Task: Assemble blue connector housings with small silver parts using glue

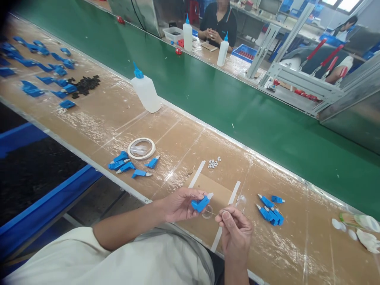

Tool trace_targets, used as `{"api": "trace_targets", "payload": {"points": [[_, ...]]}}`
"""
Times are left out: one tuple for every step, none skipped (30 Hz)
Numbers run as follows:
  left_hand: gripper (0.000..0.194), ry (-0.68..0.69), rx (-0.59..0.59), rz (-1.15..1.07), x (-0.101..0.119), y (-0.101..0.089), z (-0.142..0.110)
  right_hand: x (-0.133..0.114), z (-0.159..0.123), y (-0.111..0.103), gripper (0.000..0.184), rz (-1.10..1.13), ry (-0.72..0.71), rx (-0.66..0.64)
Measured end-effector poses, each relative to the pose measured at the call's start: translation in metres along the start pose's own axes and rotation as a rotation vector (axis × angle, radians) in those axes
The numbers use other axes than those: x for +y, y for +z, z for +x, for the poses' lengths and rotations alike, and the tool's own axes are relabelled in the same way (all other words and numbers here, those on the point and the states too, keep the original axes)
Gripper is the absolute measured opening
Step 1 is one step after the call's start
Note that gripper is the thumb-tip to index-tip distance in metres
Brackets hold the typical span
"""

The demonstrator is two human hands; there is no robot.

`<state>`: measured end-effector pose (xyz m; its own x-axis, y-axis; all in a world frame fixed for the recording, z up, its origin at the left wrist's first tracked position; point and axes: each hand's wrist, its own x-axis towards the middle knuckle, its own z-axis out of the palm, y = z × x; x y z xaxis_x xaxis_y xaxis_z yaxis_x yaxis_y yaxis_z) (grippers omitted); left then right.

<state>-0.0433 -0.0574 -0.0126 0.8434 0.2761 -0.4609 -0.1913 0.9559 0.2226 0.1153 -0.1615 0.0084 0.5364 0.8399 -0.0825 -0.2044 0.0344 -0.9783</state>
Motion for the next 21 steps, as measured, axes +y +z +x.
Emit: {"api": "trace_targets", "payload": {"points": [[0.026, 0.011, -0.013, 0.003, 0.0, 0.001, -0.001, -0.001, -0.001, 0.001, 0.022, -0.001, 0.001, 0.003], [0.026, 0.024, -0.025, 0.018, 0.001, 0.002, -0.002, -0.002, -0.002, 0.002, 0.022, -0.002, 0.003, 0.004], [0.027, 0.035, -0.034, 0.042, 0.002, 0.003, -0.003, -0.002, -0.003, 0.004, 0.022, -0.004, 0.008, 0.003], [0.028, 0.043, -0.039, 0.073, 0.002, 0.004, -0.004, -0.003, -0.004, 0.005, 0.021, -0.006, 0.016, -0.002], [0.03, 0.051, -0.038, 0.111, 0.003, 0.005, -0.005, -0.003, -0.005, 0.006, 0.021, -0.005, 0.025, -0.008], [0.032, 0.058, -0.034, 0.154, 0.004, 0.005, -0.006, -0.002, -0.006, 0.007, 0.021, -0.005, 0.034, -0.015], [0.034, 0.066, -0.028, 0.199, 0.004, 0.005, -0.007, -0.001, -0.007, 0.008, 0.021, -0.006, 0.042, -0.021], [0.037, 0.075, -0.024, 0.243, 0.004, 0.005, -0.008, 0.0, -0.008, 0.009, 0.021, -0.011, 0.052, -0.03], [0.039, 0.085, -0.023, 0.283, 0.004, 0.005, -0.009, 0.001, -0.009, 0.009, 0.021, -0.02, 0.061, -0.042], [0.041, 0.097, -0.024, 0.319, 0.003, 0.005, -0.009, 0.002, -0.01, 0.01, 0.02, -0.03, 0.068, -0.054], [0.043, 0.111, -0.024, 0.347, 0.002, 0.004, -0.01, 0.003, -0.011, 0.012, 0.019, -0.042, 0.074, -0.062], [0.046, 0.129, -0.025, 0.368, 0.002, 0.004, -0.01, 0.004, -0.012, 0.013, 0.017, -0.053, 0.074, -0.07], [0.048, 0.152, -0.022, 0.381, 0.001, 0.004, -0.01, 0.004, -0.013, 0.015, 0.016, -0.062, 0.071, -0.078], [0.049, 0.179, -0.018, 0.394, 0.0, 0.004, -0.01, 0.004, -0.014, 0.017, 0.015, -0.07, 0.063, -0.082], [0.05, 0.206, -0.016, 0.406, 0.0, 0.004, -0.01, 0.004, -0.014, 0.018, 0.014, -0.077, 0.053, -0.081], [0.051, 0.229, -0.015, 0.416, -0.001, 0.005, -0.01, 0.003, -0.015, 0.02, 0.014, -0.086, 0.046, -0.083], [0.051, 0.248, -0.016, 0.423, -0.001, 0.005, -0.01, 0.003, -0.015, 0.022, 0.015, -0.094, 0.04, -0.083], [0.052, 0.262, -0.018, 0.43, -0.001, 0.005, -0.011, 0.003, -0.015, 0.023, 0.015, -0.101, 0.037, -0.08], [0.052, 0.272, -0.022, 0.437, -0.001, 0.006, -0.011, 0.003, -0.015, 0.024, 0.014, -0.108, 0.034, -0.075], [0.052, 0.279, -0.026, 0.443, -0.001, 0.006, -0.011, 0.003, -0.015, 0.024, 0.014, -0.115, 0.03, -0.073], [0.052, 0.284, -0.029, 0.45, -0.001, 0.006, -0.011, 0.004, -0.014, 0.024, 0.014, -0.121, 0.029, -0.073]]}}
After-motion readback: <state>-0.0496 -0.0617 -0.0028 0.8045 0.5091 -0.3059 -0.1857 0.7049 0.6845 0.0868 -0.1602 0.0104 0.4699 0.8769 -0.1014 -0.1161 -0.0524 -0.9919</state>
